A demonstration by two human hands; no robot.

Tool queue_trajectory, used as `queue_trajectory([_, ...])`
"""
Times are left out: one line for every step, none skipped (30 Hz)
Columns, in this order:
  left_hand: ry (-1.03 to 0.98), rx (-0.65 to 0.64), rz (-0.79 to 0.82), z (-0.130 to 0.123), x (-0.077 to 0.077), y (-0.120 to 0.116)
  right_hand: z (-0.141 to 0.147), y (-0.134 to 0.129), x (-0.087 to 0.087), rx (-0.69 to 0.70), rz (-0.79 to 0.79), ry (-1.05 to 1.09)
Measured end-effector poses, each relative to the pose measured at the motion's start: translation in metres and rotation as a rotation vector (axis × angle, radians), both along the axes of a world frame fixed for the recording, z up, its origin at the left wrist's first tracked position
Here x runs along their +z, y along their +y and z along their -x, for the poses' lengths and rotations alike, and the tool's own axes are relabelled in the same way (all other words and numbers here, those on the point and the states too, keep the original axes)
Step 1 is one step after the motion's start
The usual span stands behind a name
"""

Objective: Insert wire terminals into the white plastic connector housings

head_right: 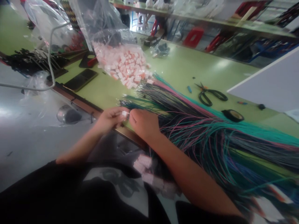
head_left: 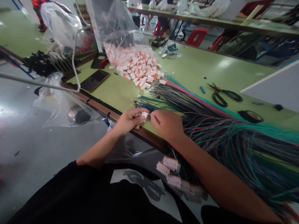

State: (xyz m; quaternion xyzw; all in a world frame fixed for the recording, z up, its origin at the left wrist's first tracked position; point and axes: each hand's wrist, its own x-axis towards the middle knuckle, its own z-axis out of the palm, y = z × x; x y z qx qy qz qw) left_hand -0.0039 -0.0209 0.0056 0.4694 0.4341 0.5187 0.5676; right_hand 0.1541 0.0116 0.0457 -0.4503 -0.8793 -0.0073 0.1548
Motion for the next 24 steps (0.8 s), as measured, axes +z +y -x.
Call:
queue_trajectory([0.013, -0.002, -0.001, 0.000, 0.001, 0.000, 0.000, 0.000, -0.001, 0.009, 0.000, 0.004])
queue_trajectory([0.023, -0.001, -0.003, 0.000, 0.002, -0.001, 0.000, 0.000, -0.002, 0.020, 0.002, 0.012])
queue_trajectory([0.036, -0.004, -0.004, 0.000, 0.003, -0.001, 0.000, 0.000, -0.003, 0.032, 0.005, 0.023])
queue_trajectory([0.055, -0.011, -0.008, -0.001, 0.004, -0.002, -0.001, 0.000, -0.004, 0.042, 0.007, 0.033])
queue_trajectory([0.079, -0.018, -0.013, -0.001, 0.006, -0.002, -0.001, 0.000, -0.005, 0.051, 0.009, 0.039])
queue_trajectory([0.103, -0.023, -0.019, -0.002, 0.007, -0.002, -0.001, 0.000, -0.005, 0.055, 0.010, 0.043])
queue_trajectory([0.122, -0.024, -0.026, -0.003, 0.008, -0.003, -0.001, 0.000, -0.006, 0.053, 0.011, 0.048])
queue_trajectory([0.132, -0.023, -0.030, -0.004, 0.008, -0.003, -0.002, 0.000, -0.006, 0.048, 0.017, 0.059])
queue_trajectory([0.129, -0.018, -0.032, -0.005, 0.008, -0.003, -0.003, 0.001, -0.006, 0.044, 0.035, 0.081])
queue_trajectory([0.113, -0.009, -0.030, -0.005, 0.007, -0.002, -0.004, 0.002, -0.005, 0.046, 0.067, 0.118])
queue_trajectory([0.091, -0.003, -0.025, -0.005, 0.006, -0.002, -0.004, 0.002, -0.004, 0.054, 0.110, 0.170])
queue_trajectory([0.068, 0.003, -0.018, -0.005, 0.005, -0.002, -0.005, 0.003, -0.003, 0.067, 0.155, 0.229])
queue_trajectory([0.047, 0.009, -0.009, -0.005, 0.004, -0.002, -0.006, 0.004, -0.002, 0.083, 0.192, 0.284])
queue_trajectory([0.030, 0.014, 0.000, -0.005, 0.003, -0.001, -0.007, 0.005, -0.001, 0.098, 0.214, 0.327])
queue_trajectory([0.019, 0.018, 0.007, -0.005, 0.003, -0.002, -0.007, 0.005, 0.000, 0.108, 0.220, 0.351])
queue_trajectory([0.012, 0.020, 0.014, -0.005, 0.002, -0.002, -0.007, 0.006, 0.000, 0.113, 0.211, 0.359])
queue_trajectory([0.010, 0.023, 0.019, -0.005, 0.002, -0.002, -0.007, 0.006, 0.000, 0.115, 0.196, 0.354])
queue_trajectory([0.011, 0.028, 0.022, -0.005, 0.003, -0.002, -0.007, 0.006, 0.000, 0.114, 0.181, 0.341])
queue_trajectory([0.013, 0.033, 0.024, -0.005, 0.003, -0.002, -0.007, 0.006, -0.001, 0.110, 0.166, 0.327])
queue_trajectory([0.018, 0.038, 0.023, -0.005, 0.004, -0.002, -0.006, 0.006, -0.003, 0.109, 0.156, 0.312])
queue_trajectory([0.025, 0.043, 0.020, -0.005, 0.005, -0.002, -0.006, 0.006, -0.005, 0.110, 0.149, 0.298])
queue_trajectory([0.035, 0.043, 0.016, -0.005, 0.007, -0.002, -0.006, 0.006, -0.007, 0.111, 0.145, 0.285])
queue_trajectory([0.048, 0.039, 0.014, -0.005, 0.008, -0.003, -0.006, 0.006, -0.009, 0.115, 0.145, 0.272])
queue_trajectory([0.062, 0.031, 0.013, -0.005, 0.009, -0.003, -0.006, 0.005, -0.010, 0.118, 0.146, 0.261])
